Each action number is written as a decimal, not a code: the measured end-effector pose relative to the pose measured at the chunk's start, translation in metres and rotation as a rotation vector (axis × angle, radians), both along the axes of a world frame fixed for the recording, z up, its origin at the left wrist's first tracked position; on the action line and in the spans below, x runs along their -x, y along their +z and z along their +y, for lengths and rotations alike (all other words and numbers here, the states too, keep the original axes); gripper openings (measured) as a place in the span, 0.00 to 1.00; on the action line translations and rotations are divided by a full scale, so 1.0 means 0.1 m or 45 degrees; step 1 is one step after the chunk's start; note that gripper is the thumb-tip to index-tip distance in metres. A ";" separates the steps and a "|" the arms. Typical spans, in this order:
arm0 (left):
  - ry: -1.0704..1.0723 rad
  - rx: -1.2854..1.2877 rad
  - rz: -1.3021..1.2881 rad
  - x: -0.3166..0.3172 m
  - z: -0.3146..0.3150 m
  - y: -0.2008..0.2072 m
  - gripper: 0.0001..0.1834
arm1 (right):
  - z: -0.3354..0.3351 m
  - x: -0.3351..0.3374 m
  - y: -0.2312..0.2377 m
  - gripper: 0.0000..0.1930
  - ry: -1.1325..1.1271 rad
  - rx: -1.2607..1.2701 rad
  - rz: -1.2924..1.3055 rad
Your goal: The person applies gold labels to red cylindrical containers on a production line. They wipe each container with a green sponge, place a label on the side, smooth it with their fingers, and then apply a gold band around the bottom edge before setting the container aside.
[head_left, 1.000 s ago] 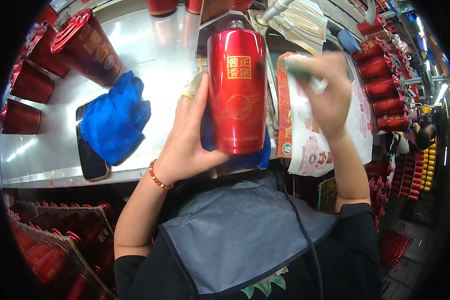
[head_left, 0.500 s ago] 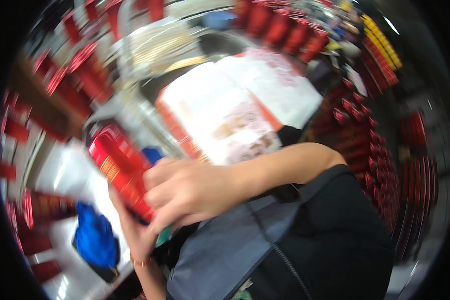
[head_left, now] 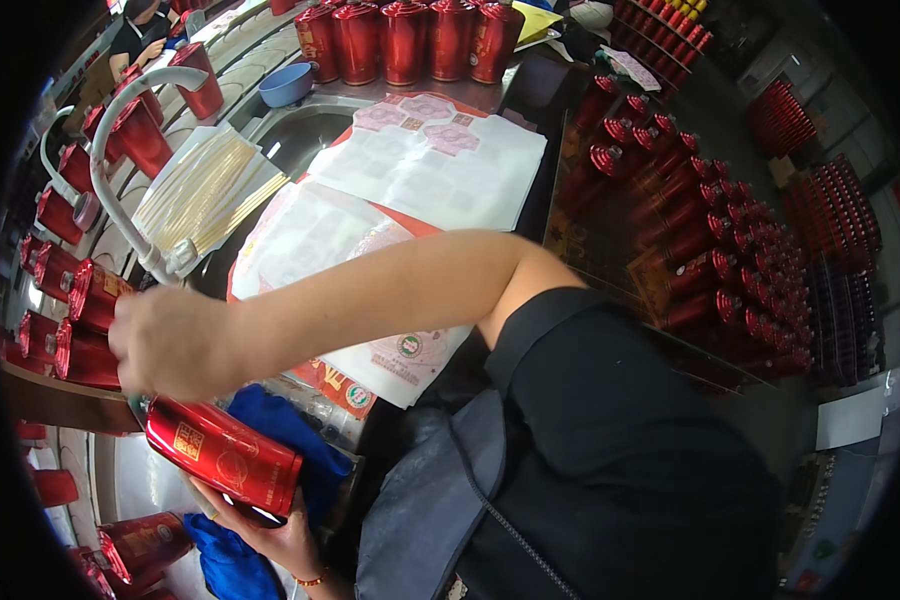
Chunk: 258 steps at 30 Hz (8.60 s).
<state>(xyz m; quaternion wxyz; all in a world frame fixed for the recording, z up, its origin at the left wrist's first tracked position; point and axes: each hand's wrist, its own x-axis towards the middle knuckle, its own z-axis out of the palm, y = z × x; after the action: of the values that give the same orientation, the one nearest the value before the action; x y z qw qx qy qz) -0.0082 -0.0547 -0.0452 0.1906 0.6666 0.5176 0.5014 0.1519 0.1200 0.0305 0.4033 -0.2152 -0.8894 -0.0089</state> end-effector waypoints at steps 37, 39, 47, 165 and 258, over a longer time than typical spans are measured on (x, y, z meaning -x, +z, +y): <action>0.111 0.396 -0.025 0.32 -0.08 -0.37 0.59 | -0.80 0.28 0.14 0.08 0.441 0.296 -0.520; 0.117 0.191 0.013 0.14 -0.05 -0.20 0.65 | -0.53 0.11 0.52 0.09 0.061 0.338 -0.715; 0.017 0.297 -0.010 0.12 -0.07 -0.12 0.71 | -1.03 -0.10 0.14 0.05 0.745 0.450 -0.223; 0.096 -1.610 1.115 0.04 -0.22 0.57 0.08 | -0.79 -1.35 0.83 0.15 0.263 1.325 -0.454; 0.170 0.261 -0.160 -0.29 -0.35 0.11 0.48 | -1.01 -0.90 0.04 0.07 0.057 1.849 -0.135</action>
<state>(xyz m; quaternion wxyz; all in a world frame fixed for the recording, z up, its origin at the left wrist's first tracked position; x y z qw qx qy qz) 0.0213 -0.0893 -0.0343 0.2560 0.5747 0.5965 0.4983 0.2418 0.0191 0.0340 0.1154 -0.4095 -0.6934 0.5816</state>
